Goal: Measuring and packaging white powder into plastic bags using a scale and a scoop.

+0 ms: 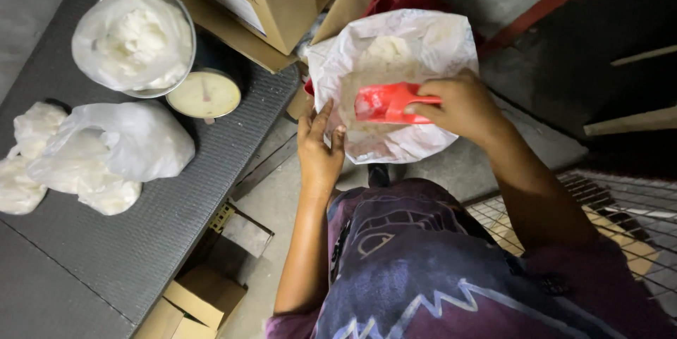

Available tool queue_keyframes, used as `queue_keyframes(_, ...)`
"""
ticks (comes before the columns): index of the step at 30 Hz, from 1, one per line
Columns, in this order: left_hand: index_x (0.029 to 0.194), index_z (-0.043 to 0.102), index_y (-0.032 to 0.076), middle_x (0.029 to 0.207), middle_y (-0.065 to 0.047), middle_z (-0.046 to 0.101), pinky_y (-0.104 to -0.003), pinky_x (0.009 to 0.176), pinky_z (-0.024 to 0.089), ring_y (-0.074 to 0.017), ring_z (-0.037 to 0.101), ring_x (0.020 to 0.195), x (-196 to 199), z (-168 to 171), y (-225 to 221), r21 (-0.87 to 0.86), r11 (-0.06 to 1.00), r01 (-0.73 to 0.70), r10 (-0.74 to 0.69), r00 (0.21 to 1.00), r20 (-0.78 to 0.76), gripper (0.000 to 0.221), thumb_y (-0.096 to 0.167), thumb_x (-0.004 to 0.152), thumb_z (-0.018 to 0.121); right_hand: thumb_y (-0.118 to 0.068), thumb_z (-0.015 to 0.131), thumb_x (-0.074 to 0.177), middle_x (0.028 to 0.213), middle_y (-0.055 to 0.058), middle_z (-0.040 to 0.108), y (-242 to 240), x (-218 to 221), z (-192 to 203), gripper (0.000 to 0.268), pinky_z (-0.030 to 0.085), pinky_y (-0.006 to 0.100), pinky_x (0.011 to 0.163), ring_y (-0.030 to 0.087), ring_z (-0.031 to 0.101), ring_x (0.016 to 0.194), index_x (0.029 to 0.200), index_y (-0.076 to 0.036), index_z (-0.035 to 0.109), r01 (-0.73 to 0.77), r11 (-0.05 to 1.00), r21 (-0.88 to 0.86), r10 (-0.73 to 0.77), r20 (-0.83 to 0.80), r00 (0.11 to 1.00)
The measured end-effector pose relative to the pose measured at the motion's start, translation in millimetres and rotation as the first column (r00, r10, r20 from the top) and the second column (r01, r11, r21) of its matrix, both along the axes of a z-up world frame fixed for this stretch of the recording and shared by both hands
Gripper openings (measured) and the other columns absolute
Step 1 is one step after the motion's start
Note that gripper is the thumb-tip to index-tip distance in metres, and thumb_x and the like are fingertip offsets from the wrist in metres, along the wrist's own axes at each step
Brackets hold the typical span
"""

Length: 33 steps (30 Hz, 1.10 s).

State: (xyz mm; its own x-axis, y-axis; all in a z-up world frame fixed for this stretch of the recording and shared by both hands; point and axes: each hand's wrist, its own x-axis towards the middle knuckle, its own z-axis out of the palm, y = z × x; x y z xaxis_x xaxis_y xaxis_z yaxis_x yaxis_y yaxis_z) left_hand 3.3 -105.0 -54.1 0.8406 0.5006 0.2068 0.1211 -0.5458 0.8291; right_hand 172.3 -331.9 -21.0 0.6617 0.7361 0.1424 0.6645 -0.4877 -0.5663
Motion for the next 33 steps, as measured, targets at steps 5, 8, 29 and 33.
queue_keyframes(5, 0.139, 0.063, 0.009, 0.153, -0.028, 0.046, -0.044, 0.111, 0.047, -0.0439, 0.053, 0.137, -5.7, -3.2, -1.6, 0.015, 1.0, -0.019, 0.02, 0.999, -0.048, 0.052, 0.002, 0.088, 0.072, -0.037, 0.081, 0.08, 0.077, 0.014, 0.071, 23.3, 5.3, -18.7, 0.03, 0.051, 0.046, 0.073, 0.036, 0.069, 0.072, 0.084, -0.008, 0.075, -0.125, 0.984, -0.125, 0.139, 0.109, 0.984)
queue_keyframes(8, 0.139, 0.063, 0.009, 0.151, -0.027, 0.05, -0.044, 0.111, 0.047, -0.0436, 0.053, 0.137, -8.8, -9.7, 0.1, 0.034, 0.999, -0.03, 0.032, 0.997, -0.073, 0.052, 0.004, 0.088, 0.073, -0.038, 0.08, 0.079, 0.074, 0.012, 0.072, 38.3, 5.4, -30.2, 0.029, 0.048, 0.045, 0.08, 0.034, 0.069, 0.07, 0.08, -0.01, 0.074, -0.174, 0.963, -0.206, 0.208, 0.154, 0.966)
queue_keyframes(29, 0.133, 0.068, 0.008, 0.133, -0.023, 0.066, -0.041, 0.102, 0.053, -0.0384, 0.066, 0.123, -1.1, 0.6, 14.6, 0.021, 1.0, -0.021, 0.024, 0.991, -0.129, 0.038, 0.014, 0.095, 0.071, -0.043, 0.079, 0.079, 0.071, 0.012, 0.071, 72.2, -5.6, -91.2, 0.031, 0.046, 0.046, 0.085, 0.032, 0.069, 0.069, 0.074, -0.012, 0.072, -0.164, 0.959, -0.23, 0.2, 0.143, 0.969)
queue_keyframes(33, 0.132, 0.069, 0.01, 0.133, -0.023, 0.066, -0.042, 0.102, 0.053, -0.039, 0.066, 0.124, -2.1, -0.2, 15.5, 0.03, 0.999, -0.02, 0.024, 0.991, -0.133, 0.039, 0.015, 0.094, 0.072, -0.045, 0.079, 0.078, 0.069, 0.012, 0.071, 68.5, -3.3, -90.9, 0.035, 0.046, 0.047, 0.085, 0.032, 0.07, 0.069, 0.071, -0.011, 0.071, -0.188, 0.968, -0.165, 0.212, 0.142, 0.967)
